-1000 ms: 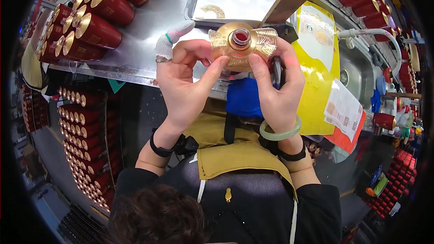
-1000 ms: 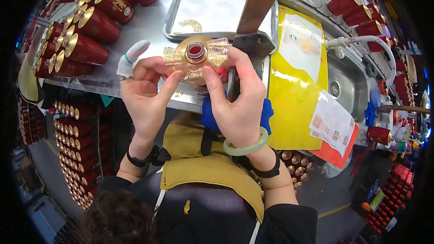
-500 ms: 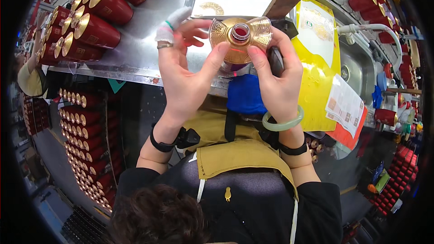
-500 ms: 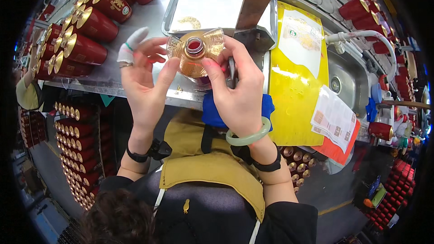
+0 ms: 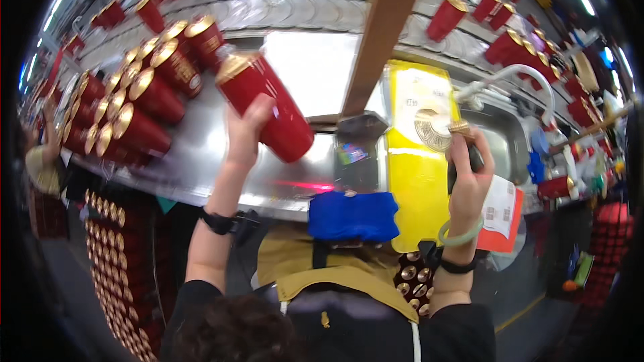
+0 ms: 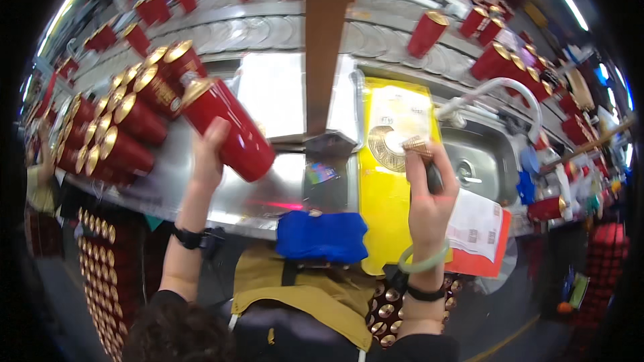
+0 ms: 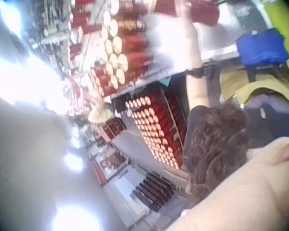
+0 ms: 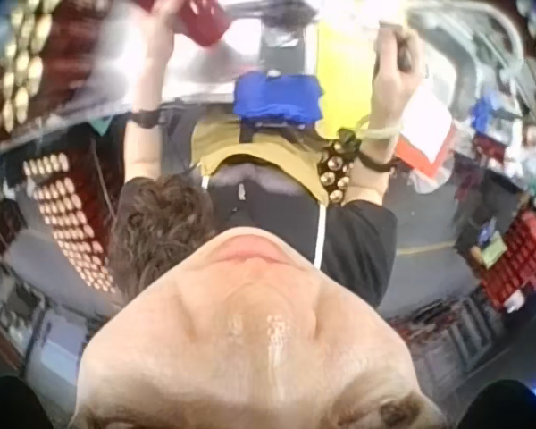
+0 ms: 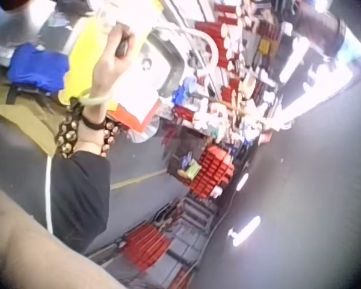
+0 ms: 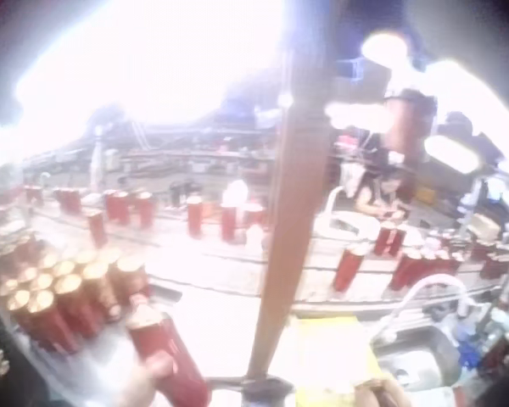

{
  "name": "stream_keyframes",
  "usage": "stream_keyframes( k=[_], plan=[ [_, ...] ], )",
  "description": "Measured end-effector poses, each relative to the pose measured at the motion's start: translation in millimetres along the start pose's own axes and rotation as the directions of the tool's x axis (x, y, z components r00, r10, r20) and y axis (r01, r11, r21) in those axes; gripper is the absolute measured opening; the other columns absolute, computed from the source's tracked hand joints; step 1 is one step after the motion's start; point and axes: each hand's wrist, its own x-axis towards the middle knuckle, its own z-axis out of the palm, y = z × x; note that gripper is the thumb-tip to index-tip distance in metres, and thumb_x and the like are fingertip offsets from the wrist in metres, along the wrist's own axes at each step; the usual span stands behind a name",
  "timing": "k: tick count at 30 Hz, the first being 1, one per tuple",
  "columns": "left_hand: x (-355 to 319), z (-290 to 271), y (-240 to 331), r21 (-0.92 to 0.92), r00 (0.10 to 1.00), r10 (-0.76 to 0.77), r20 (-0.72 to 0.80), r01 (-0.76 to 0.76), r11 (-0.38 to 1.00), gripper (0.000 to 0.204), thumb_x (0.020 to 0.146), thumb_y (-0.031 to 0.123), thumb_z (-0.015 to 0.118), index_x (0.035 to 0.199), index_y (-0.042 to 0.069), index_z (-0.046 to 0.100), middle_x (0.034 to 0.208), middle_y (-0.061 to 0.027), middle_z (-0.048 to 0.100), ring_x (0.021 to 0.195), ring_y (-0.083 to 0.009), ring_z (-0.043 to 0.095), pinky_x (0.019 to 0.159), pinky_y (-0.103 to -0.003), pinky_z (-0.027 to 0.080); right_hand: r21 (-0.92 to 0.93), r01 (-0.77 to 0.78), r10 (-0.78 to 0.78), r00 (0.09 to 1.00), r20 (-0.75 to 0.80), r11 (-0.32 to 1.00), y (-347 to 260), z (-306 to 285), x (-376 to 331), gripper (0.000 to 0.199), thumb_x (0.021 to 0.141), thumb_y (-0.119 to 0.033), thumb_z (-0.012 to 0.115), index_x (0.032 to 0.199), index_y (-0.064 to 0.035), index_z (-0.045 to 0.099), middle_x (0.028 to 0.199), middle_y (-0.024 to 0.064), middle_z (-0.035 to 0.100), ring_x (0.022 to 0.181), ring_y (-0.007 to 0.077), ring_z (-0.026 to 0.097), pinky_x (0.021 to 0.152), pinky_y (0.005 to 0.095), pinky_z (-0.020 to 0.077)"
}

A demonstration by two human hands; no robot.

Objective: Applying decorative labels and cleaning bottles on a production line.

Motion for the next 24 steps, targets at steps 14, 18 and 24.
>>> stream_keyframes(
  k=[14,18,24],
  plan=[
    [358.0,49.0,-99.4,-0.150,0.949,-0.288,-0.127,0.269,0.951,0.060,0.080,0.034,0.083,0.122,0.002,0.055,0.102,-0.0144,0.069,0.095,-0.0321,0.070,0.084,-0.050,0.059,-0.889,0.411,-0.385,0.868,0.314,0.201,66.7,-71.1,435.7,0.024,0.079,-0.009,0.066,0.103,-0.0072,0.068,0.134,0.0202,0.059,0.134,0.0378,0.048,0.110,0.0432,0.0413],
    [373.4,68.4,-112.6,0.544,0.837,0.021,-0.547,0.337,0.769,0.080,0.072,0.044,0.086,0.128,-0.003,0.053,0.120,-0.0189,0.062,0.108,-0.0352,0.063,0.093,-0.047,0.054,-0.943,0.327,-0.267,0.915,0.301,0.058,74.4,-89.4,468.3,0.020,0.079,-0.008,0.068,0.098,-0.0063,0.063,0.105,0.0221,0.069,0.103,0.0450,0.063,0.084,0.0517,0.0517],
    [354.5,73.9,-88.2,0.851,0.924,0.064,-0.376,0.317,0.419,0.093,0.069,0.052,0.084,0.136,-0.003,0.047,0.142,-0.0204,0.048,0.136,-0.0347,0.039,0.114,-0.046,0.035,-0.790,0.310,-0.090,0.905,0.415,-0.530,91.2,-116.1,502.0,0.034,0.095,-0.030,0.067,0.115,-0.0022,0.068,0.109,0.0144,0.071,0.100,0.0236,0.068,0.086,0.0327,0.0538]
  ],
)
